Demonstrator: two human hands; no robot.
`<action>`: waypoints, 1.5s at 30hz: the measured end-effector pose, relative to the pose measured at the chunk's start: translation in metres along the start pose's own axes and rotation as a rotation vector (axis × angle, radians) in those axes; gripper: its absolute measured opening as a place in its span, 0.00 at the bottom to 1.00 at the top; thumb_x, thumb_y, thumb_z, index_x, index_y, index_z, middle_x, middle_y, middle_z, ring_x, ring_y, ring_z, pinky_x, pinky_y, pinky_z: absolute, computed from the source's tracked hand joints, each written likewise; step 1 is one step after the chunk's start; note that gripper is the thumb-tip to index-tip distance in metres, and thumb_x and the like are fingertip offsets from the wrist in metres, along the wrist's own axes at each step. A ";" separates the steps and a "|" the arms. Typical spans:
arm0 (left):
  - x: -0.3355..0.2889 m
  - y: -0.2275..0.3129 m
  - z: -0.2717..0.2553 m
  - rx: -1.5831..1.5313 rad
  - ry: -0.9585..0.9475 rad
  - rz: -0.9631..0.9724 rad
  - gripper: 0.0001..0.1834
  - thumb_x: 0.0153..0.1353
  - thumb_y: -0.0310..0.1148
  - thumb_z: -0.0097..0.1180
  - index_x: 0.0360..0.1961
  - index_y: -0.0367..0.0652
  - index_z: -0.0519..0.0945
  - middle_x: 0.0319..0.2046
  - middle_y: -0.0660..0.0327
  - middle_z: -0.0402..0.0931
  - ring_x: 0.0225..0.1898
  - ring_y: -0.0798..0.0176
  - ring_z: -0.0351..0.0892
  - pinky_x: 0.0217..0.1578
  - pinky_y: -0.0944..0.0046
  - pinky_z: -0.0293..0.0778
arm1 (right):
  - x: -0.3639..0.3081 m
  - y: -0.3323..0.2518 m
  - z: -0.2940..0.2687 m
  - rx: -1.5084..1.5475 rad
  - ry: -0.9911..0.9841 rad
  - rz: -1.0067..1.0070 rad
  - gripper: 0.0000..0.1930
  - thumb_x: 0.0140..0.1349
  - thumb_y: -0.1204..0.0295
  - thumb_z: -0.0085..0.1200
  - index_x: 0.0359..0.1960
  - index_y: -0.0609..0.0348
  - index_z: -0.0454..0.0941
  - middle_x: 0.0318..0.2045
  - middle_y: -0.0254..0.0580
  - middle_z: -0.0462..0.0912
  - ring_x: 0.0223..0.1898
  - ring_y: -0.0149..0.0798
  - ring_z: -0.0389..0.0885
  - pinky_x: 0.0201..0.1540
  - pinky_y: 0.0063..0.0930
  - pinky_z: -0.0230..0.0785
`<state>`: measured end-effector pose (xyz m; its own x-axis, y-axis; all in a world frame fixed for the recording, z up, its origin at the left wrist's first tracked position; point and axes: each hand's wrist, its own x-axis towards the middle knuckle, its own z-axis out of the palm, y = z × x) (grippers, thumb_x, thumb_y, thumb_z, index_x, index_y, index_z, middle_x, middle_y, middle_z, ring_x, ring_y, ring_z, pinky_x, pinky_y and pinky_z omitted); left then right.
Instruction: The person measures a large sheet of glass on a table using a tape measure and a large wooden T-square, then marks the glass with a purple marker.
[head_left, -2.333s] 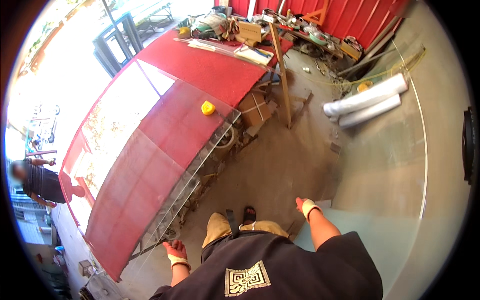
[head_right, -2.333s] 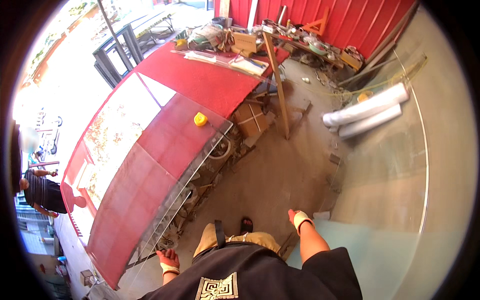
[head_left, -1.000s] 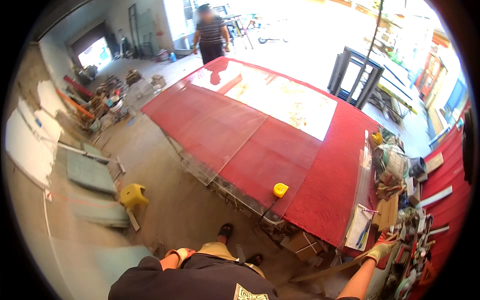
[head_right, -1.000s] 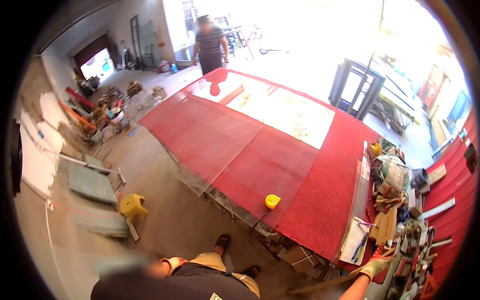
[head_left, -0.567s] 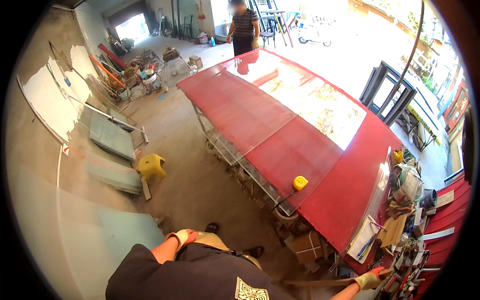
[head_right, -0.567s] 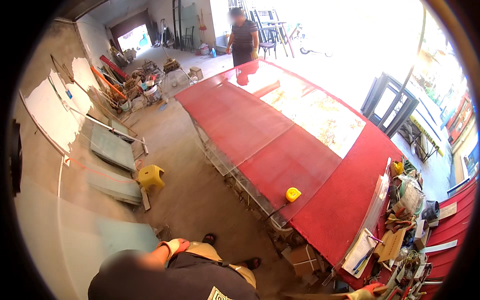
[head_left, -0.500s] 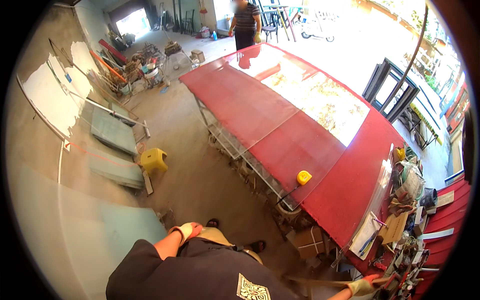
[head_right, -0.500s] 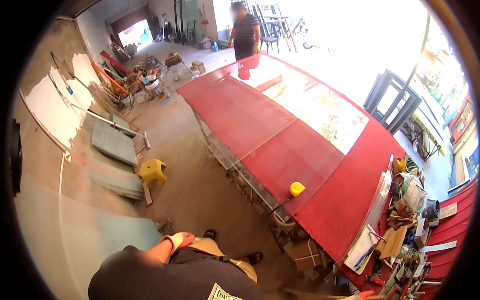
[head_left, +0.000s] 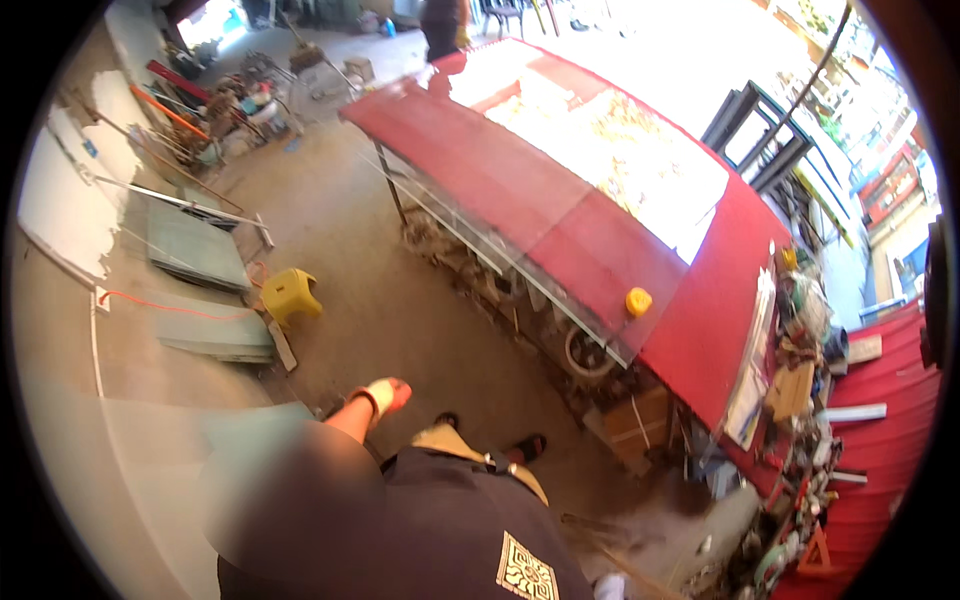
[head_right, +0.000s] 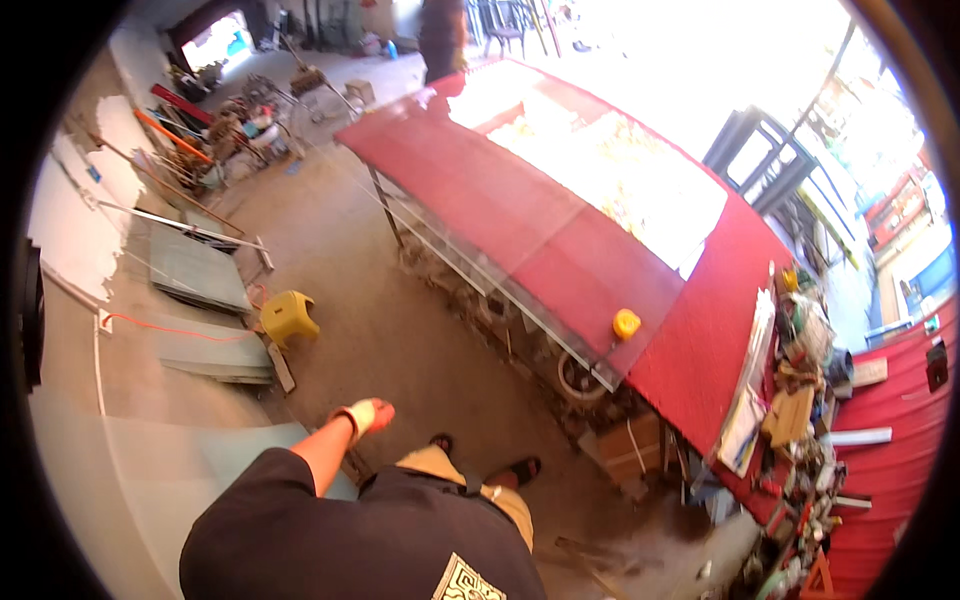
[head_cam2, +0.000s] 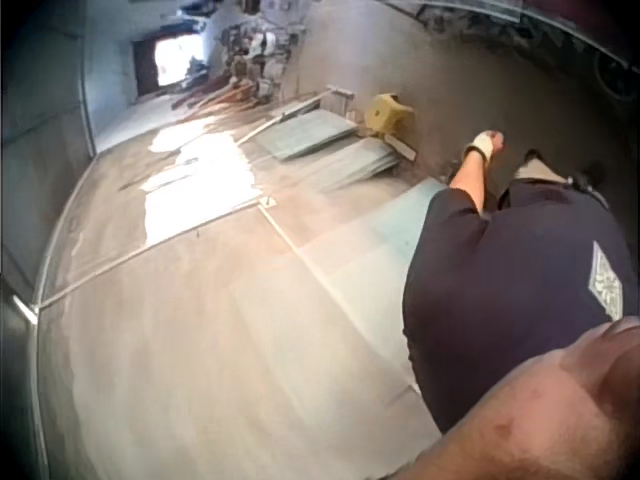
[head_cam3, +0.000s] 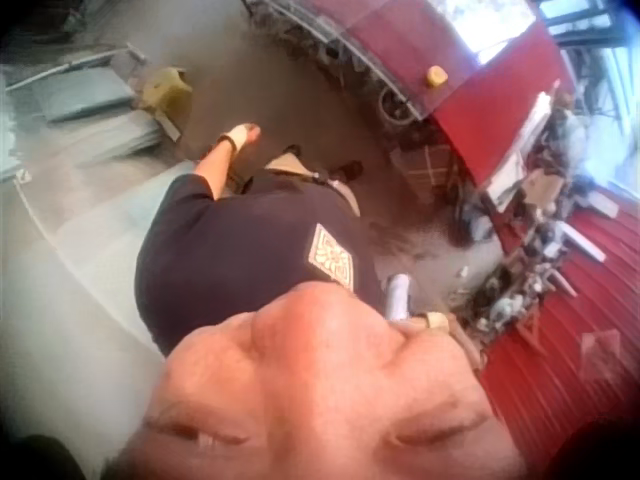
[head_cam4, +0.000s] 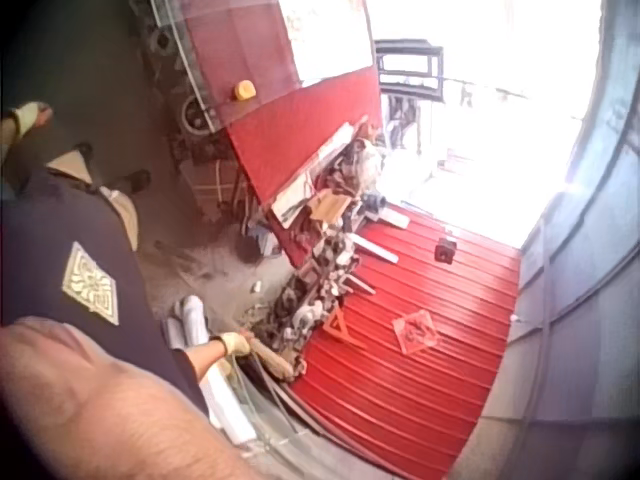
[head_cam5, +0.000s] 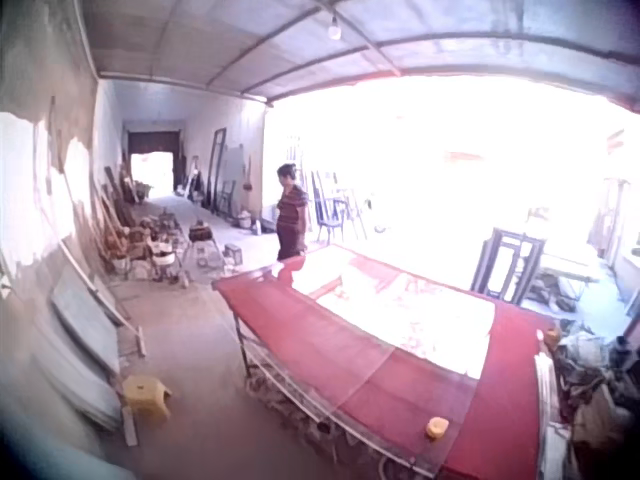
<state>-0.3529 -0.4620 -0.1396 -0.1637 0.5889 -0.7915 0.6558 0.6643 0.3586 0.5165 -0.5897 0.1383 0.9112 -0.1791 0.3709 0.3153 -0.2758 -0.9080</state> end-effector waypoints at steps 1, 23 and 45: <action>0.017 -0.047 -0.002 0.001 0.001 -0.018 0.29 0.74 0.50 0.38 0.66 0.48 0.80 0.65 0.59 0.80 0.65 0.56 0.79 0.66 0.55 0.70 | 0.000 -0.009 -0.006 0.019 -0.040 0.007 0.27 0.69 0.56 0.64 0.52 0.76 0.82 0.43 0.62 0.89 0.40 0.54 0.86 0.46 0.50 0.80; -0.154 0.191 0.038 -0.065 -0.184 0.588 0.29 0.75 0.51 0.52 0.71 0.50 0.76 0.60 0.50 0.84 0.62 0.45 0.82 0.62 0.49 0.76 | -0.105 -0.279 0.009 0.793 -1.262 0.039 0.21 0.77 0.55 0.50 0.49 0.63 0.84 0.45 0.56 0.88 0.42 0.50 0.88 0.44 0.46 0.82; 0.034 -0.056 -0.145 -1.518 0.156 -0.266 0.54 0.70 0.75 0.47 0.80 0.42 0.59 0.78 0.48 0.61 0.77 0.46 0.63 0.73 0.40 0.63 | -0.282 -0.586 0.203 1.358 -1.927 -0.220 0.37 0.78 0.54 0.53 0.79 0.63 0.56 0.70 0.55 0.72 0.72 0.48 0.72 0.63 0.42 0.81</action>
<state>-0.5022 -0.4126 -0.1143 -0.2863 0.3584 -0.8886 -0.7259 0.5241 0.4453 0.1284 -0.1859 0.5264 -0.2842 0.7166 0.6369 -0.3971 0.5167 -0.7585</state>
